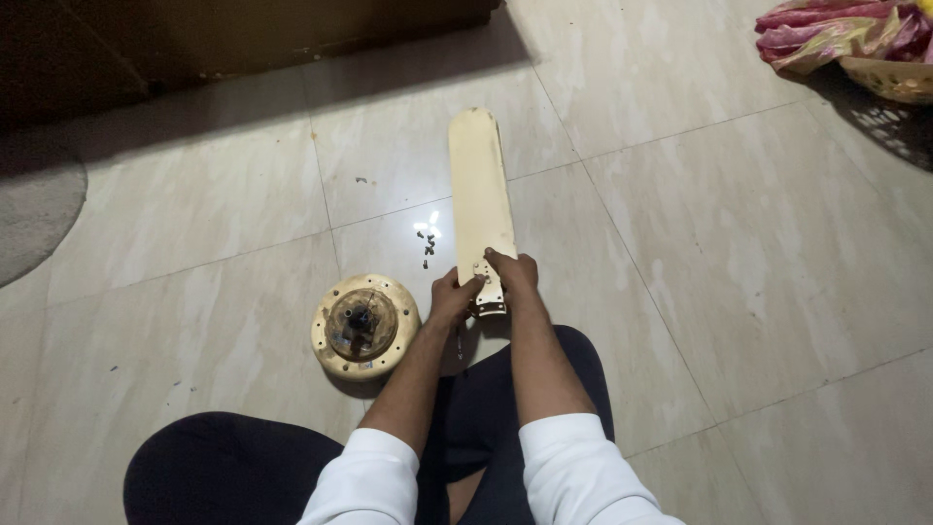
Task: The person sits on the floor and uses a screwdriver to attach fan blades to the fan hub. They tighten screws to secure each blade in place.
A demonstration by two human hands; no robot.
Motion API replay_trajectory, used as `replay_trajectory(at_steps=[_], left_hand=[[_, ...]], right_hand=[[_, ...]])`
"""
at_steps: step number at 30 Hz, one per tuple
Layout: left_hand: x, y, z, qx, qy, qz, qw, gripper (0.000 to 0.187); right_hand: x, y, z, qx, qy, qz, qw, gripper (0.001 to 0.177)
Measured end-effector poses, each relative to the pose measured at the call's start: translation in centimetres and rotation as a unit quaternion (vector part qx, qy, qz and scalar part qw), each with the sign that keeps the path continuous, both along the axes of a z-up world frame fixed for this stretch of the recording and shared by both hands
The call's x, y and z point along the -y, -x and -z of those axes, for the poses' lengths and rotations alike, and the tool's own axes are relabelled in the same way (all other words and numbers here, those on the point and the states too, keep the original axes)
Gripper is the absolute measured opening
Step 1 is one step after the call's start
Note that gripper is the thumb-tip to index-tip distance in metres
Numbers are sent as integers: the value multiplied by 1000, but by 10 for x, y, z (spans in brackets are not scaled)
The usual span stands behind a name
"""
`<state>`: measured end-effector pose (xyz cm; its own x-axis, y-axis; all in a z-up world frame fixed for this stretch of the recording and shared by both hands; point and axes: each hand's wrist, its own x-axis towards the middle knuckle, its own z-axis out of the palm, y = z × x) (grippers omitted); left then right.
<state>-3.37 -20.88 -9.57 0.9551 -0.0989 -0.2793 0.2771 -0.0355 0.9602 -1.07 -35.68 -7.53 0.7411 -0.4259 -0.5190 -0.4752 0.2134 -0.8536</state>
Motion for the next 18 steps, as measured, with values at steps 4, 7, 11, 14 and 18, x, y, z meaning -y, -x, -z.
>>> replay_trajectory(at_steps=[4, 7, 11, 14, 18], left_hand=[[3, -3, 7, -30, -89, -9, 996, 38], [5, -4, 10, -33, 4, -42, 999, 44], [2, -12, 19, -43, 5, -62, 997, 48], [0, -21, 32, -59, 21, -53, 997, 50], [3, -27, 49, -30, 62, -57, 996, 51]], right_hand=[[4, -13, 30, 40, -132, 76, 988, 49], [8, -15, 36, 30, -87, 90, 992, 45], [12, -7, 20, 17, 13, 124, 992, 38], [12, 4, -5, -10, 222, 94, 970, 36], [13, 14, -40, 72, 271, 177, 943, 26]])
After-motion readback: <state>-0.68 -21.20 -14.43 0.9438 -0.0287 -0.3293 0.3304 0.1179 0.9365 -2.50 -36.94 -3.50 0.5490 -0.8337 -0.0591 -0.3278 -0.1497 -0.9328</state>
